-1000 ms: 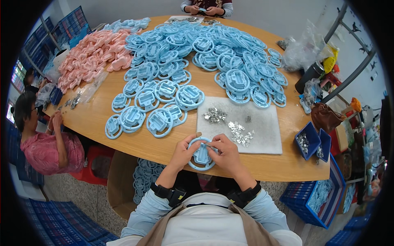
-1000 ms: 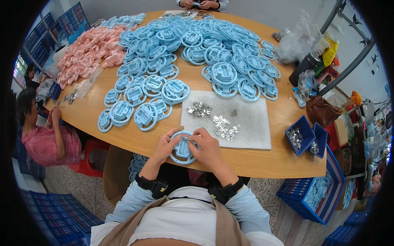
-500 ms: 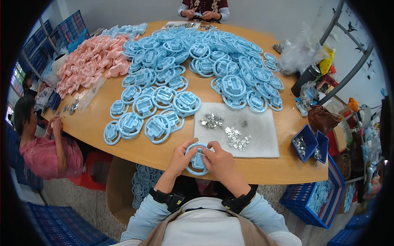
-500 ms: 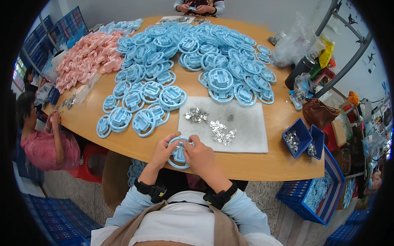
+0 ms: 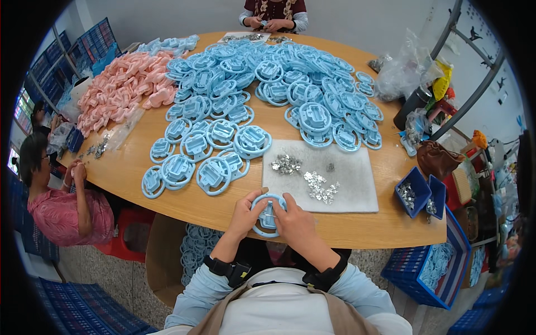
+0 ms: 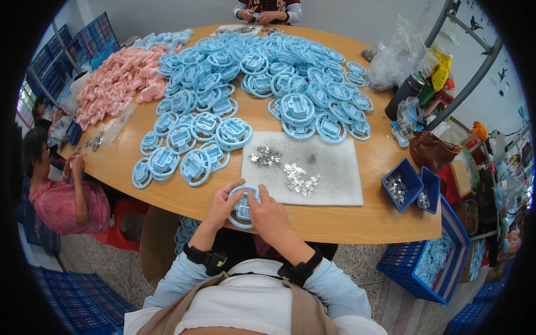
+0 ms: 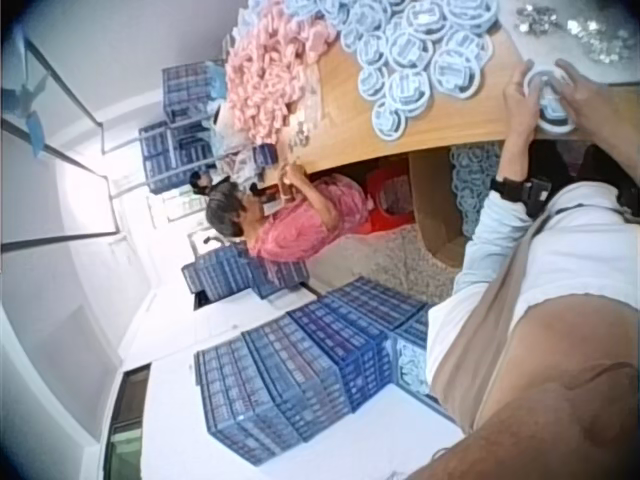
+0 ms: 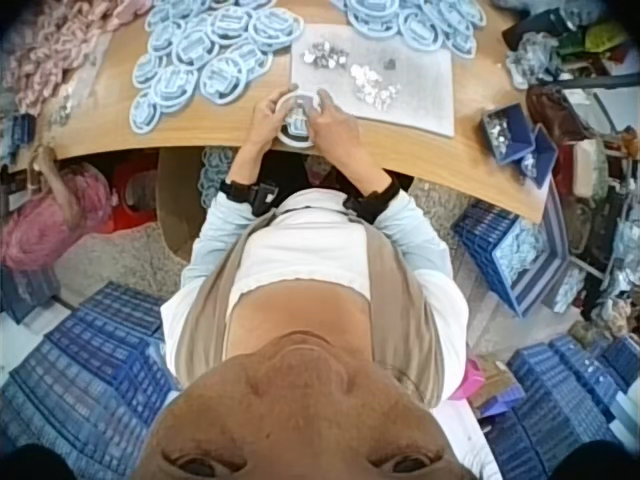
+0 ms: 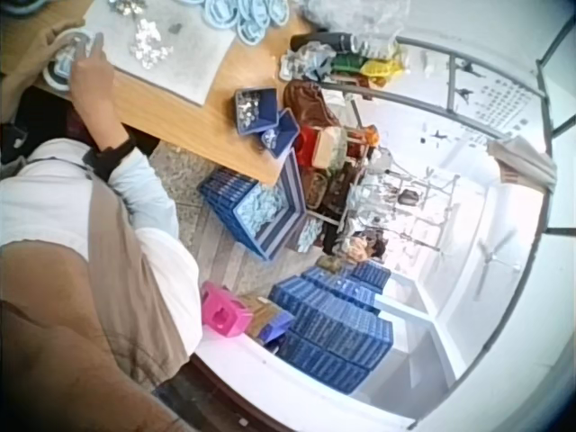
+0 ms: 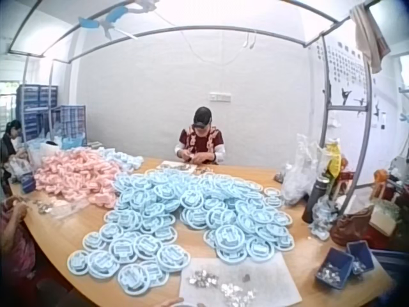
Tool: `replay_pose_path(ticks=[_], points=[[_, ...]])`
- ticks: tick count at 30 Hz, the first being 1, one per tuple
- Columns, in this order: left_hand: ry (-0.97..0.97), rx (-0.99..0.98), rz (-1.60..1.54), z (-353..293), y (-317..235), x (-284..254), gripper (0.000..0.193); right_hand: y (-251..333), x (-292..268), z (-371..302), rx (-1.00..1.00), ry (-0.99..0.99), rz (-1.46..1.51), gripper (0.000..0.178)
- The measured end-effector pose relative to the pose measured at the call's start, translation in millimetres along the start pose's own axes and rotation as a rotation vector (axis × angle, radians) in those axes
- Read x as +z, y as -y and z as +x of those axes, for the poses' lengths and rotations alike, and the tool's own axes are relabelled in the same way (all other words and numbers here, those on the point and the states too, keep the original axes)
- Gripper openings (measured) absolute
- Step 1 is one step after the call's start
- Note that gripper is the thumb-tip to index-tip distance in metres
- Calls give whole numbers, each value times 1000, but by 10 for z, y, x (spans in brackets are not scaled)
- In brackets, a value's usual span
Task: Manually assemble metal accessories onto blue plastic molded components on a workbench.
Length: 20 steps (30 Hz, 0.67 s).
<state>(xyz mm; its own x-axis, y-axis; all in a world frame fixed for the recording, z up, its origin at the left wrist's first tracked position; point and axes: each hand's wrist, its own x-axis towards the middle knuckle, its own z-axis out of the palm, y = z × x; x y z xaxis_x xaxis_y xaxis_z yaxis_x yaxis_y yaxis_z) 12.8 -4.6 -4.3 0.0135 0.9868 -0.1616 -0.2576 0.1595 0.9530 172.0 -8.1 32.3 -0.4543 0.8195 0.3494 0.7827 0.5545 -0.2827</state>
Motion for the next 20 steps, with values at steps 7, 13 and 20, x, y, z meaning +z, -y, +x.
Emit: replay_pose_path(ticks=[7, 13, 20], points=[[13, 20, -105, -32, -42, 24, 39, -254, 98, 67, 335, -65, 658, 35], [-5, 78, -95, -88, -184, 115, 38, -263, -26, 206, 455, 93, 975, 40], [-26, 113, -3, -155, -214, 145, 39, -293, 13, 177, 451, 134, 1027, 39]])
